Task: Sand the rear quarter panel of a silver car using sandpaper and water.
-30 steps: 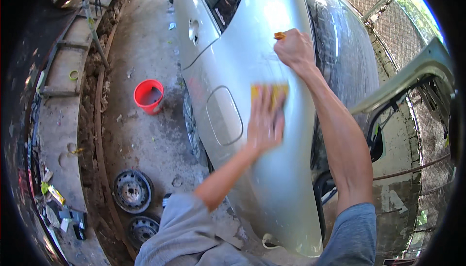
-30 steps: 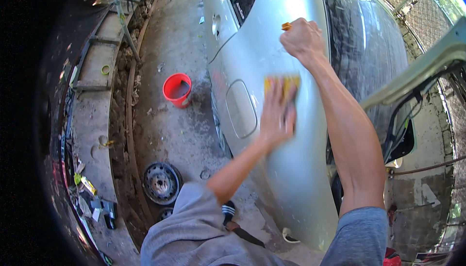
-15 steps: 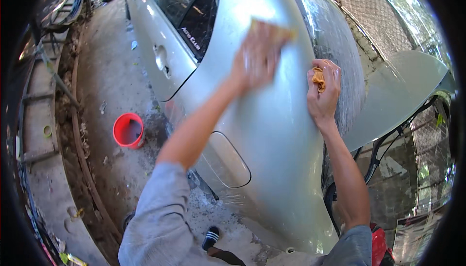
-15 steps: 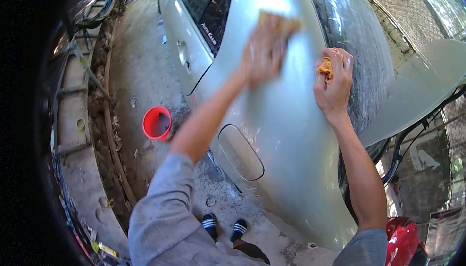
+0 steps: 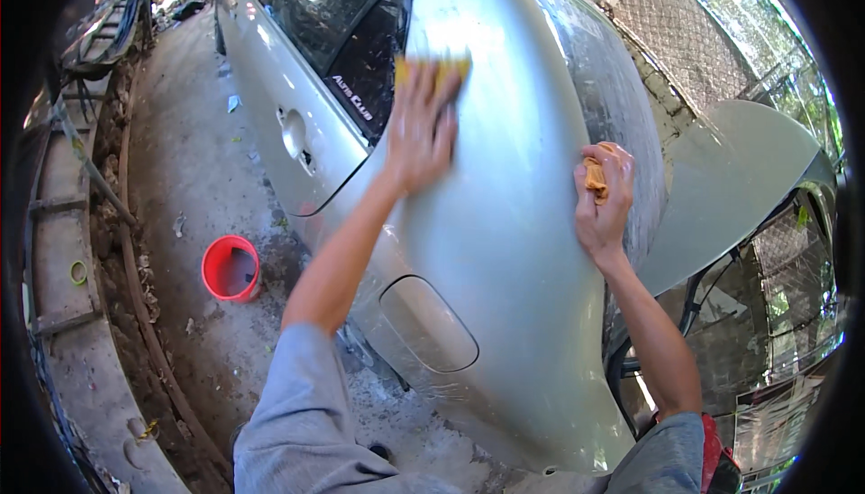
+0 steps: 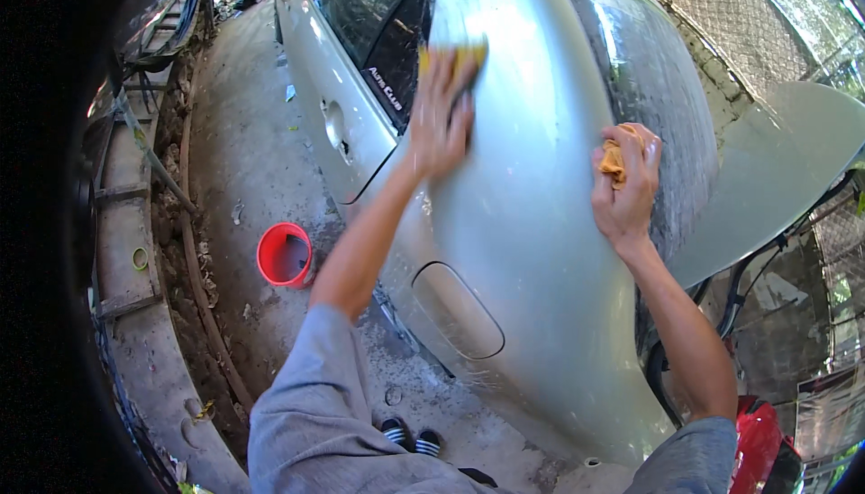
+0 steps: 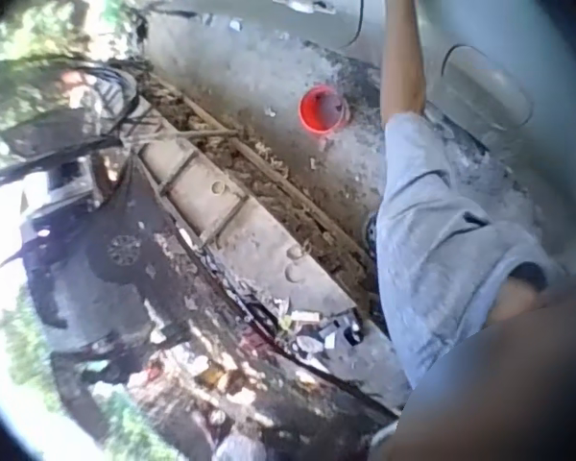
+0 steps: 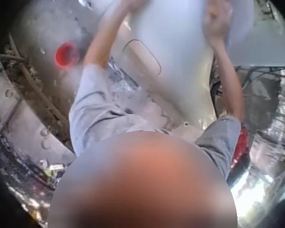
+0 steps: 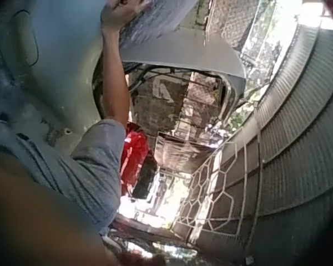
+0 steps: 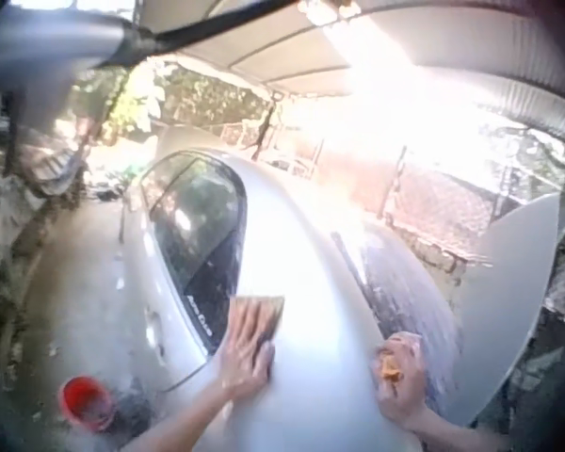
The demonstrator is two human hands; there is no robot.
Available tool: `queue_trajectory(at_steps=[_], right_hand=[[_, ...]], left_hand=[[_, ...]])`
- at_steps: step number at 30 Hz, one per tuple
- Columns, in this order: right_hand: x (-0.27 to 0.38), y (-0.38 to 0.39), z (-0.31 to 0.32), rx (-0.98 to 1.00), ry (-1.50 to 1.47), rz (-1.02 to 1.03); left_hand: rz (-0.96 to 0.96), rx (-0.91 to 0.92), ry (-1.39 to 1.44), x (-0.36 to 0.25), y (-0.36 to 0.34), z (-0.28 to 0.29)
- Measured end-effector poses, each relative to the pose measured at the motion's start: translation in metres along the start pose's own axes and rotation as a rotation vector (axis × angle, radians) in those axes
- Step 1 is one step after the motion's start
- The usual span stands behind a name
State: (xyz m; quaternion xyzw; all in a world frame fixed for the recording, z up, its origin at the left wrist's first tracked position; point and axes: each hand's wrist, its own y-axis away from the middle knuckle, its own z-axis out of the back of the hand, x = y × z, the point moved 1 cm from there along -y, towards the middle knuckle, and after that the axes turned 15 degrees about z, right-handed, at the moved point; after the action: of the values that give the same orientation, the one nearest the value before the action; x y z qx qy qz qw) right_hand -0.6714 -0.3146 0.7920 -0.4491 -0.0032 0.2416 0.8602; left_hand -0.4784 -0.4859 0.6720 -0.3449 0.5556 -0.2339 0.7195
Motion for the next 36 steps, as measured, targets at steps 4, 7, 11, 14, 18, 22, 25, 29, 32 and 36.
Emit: queue_trajectory(at_steps=[4, 7, 11, 14, 18, 22, 25, 29, 32, 36], right_hand=[[0.003, 0.009, 0.009, 0.045, 0.07, -0.023], [0.012, 0.003, 0.006, 0.053, 0.044, 0.028], [0.015, 0.004, 0.001, 0.04, 0.035, 0.014], [0.01, 0.006, 0.014, 0.038, 0.081, -0.007], [0.011, 0.006, 0.015, 0.059, 0.066, 0.019], [0.008, -0.001, -0.004, 0.021, 0.004, 0.033], [0.002, 0.009, 0.007, 0.013, 0.041, 0.005], [0.004, 0.006, 0.004, 0.007, 0.029, 0.02], [0.01, 0.005, -0.011, 0.012, 0.014, 0.027], [0.002, 0.007, 0.013, 0.074, 0.111, 0.044]], left_hand=[[-0.041, 0.26, -0.032, 0.024, 0.092, 0.015], [-0.166, 0.109, -0.083, 0.013, -0.028, 0.016], [-0.126, 0.028, -0.08, 0.007, -0.067, 0.0], [-0.061, 0.138, -0.036, -0.001, 0.082, 0.002], [-0.091, 0.024, -0.104, 0.005, -0.002, -0.004], [0.027, -0.129, -0.133, -0.016, -0.131, -0.029], [-0.094, 0.054, -0.018, -0.096, 0.033, -0.042], [-0.185, 0.157, 0.044, -0.071, 0.051, -0.017], [0.053, -0.114, -0.107, -0.044, -0.018, -0.018], [0.315, -0.061, -0.004, -0.079, 0.119, -0.013]])
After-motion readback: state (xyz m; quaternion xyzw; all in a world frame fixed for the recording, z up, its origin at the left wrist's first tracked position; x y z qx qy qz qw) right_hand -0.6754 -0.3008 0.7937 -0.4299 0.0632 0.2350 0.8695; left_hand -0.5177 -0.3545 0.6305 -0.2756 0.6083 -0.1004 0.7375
